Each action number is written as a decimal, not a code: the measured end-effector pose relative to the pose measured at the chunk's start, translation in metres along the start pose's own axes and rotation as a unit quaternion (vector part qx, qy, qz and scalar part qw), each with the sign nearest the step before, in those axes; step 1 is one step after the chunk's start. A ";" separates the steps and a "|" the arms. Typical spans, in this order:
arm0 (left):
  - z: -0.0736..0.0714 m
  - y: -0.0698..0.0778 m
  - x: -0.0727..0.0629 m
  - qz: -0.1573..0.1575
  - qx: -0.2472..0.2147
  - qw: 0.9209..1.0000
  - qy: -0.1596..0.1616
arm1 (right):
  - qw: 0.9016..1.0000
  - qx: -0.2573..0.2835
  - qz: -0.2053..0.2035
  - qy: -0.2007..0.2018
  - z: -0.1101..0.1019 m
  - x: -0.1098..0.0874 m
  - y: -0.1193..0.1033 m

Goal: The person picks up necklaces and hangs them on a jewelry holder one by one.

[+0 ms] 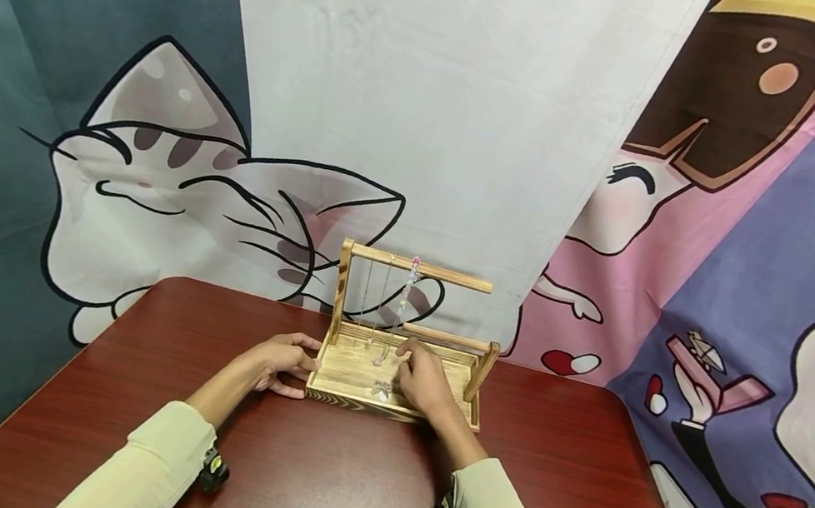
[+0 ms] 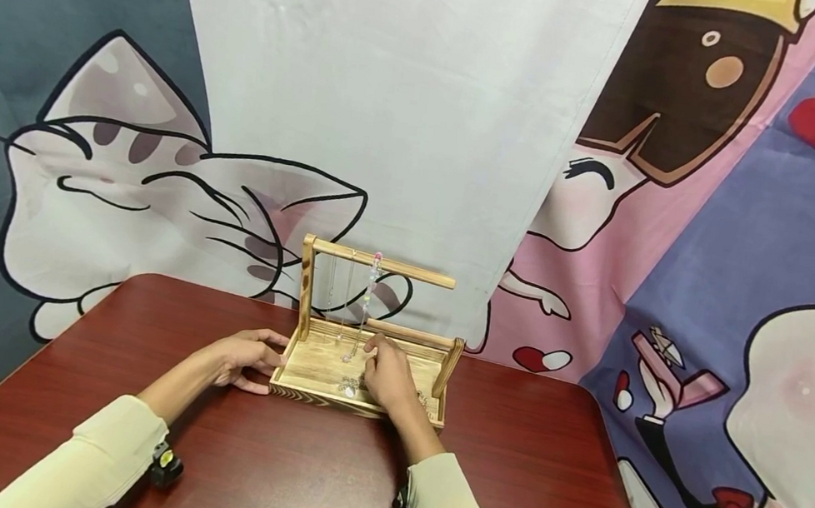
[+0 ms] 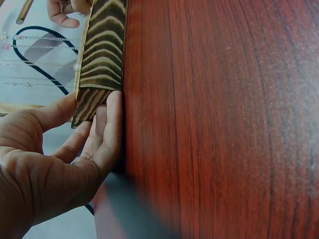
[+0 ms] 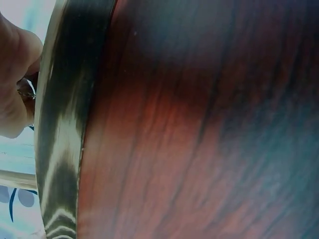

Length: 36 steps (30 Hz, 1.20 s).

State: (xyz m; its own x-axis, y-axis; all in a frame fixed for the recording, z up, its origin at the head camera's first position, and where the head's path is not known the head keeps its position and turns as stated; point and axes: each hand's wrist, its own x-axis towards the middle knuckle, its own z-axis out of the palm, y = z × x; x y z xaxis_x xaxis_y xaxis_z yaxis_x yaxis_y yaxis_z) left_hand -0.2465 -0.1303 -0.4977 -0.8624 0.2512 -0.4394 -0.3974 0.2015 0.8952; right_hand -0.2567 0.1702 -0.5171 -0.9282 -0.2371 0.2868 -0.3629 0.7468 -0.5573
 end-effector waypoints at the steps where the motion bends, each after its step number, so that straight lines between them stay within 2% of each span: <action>1: 0.000 0.000 0.000 0.000 0.000 1.000 0.000 | 1.000 -0.004 0.002 0.001 0.000 0.000 -0.001; 10: 0.000 0.000 0.000 -0.001 -0.001 1.000 0.000 | 0.996 0.052 0.065 -0.020 -0.002 0.001 -0.003; 14: 0.000 0.001 -0.001 0.000 0.002 1.000 0.001 | 0.986 0.121 0.111 -0.036 -0.003 -0.001 -0.006; 16: 0.000 0.001 -0.001 0.000 0.003 1.000 0.001 | 0.975 0.171 0.132 -0.046 -0.004 -0.001 -0.007; 18: 0.000 0.002 -0.001 0.000 0.004 1.000 0.000 | 0.956 0.244 0.148 -0.062 -0.005 -0.001 -0.007; 20: 0.000 0.002 -0.002 -0.001 0.003 1.000 0.000 | 0.931 0.319 0.157 -0.084 -0.005 -0.001 -0.007; 23: 0.000 0.002 -0.002 0.000 0.003 1.000 0.000 | 0.887 0.414 0.165 -0.120 -0.006 0.000 -0.006; 25: 0.000 0.002 -0.002 -0.001 0.004 1.000 0.000 | 0.871 0.444 0.162 -0.135 -0.008 0.000 -0.006; 28: 0.000 0.002 -0.002 -0.001 0.005 1.000 0.000 | 0.858 0.465 0.154 -0.152 -0.013 -0.002 -0.007; 32: 0.000 0.002 -0.002 -0.001 0.006 1.000 -0.001 | 0.855 0.470 0.132 -0.176 -0.022 -0.005 -0.011; 36: 0.000 0.002 -0.002 -0.001 0.004 1.000 -0.001 | 0.845 0.486 0.115 -0.191 -0.030 -0.006 -0.014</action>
State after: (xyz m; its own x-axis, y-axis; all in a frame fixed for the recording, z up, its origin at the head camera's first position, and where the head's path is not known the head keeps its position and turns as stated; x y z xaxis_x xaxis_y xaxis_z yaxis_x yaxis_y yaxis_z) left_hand -0.2455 -0.1304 -0.4955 -0.8612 0.2530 -0.4407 -0.3957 0.2103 0.8940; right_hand -0.2435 0.1799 -0.4881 -0.8743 -0.4779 -0.0848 0.1066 -0.0187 -0.9941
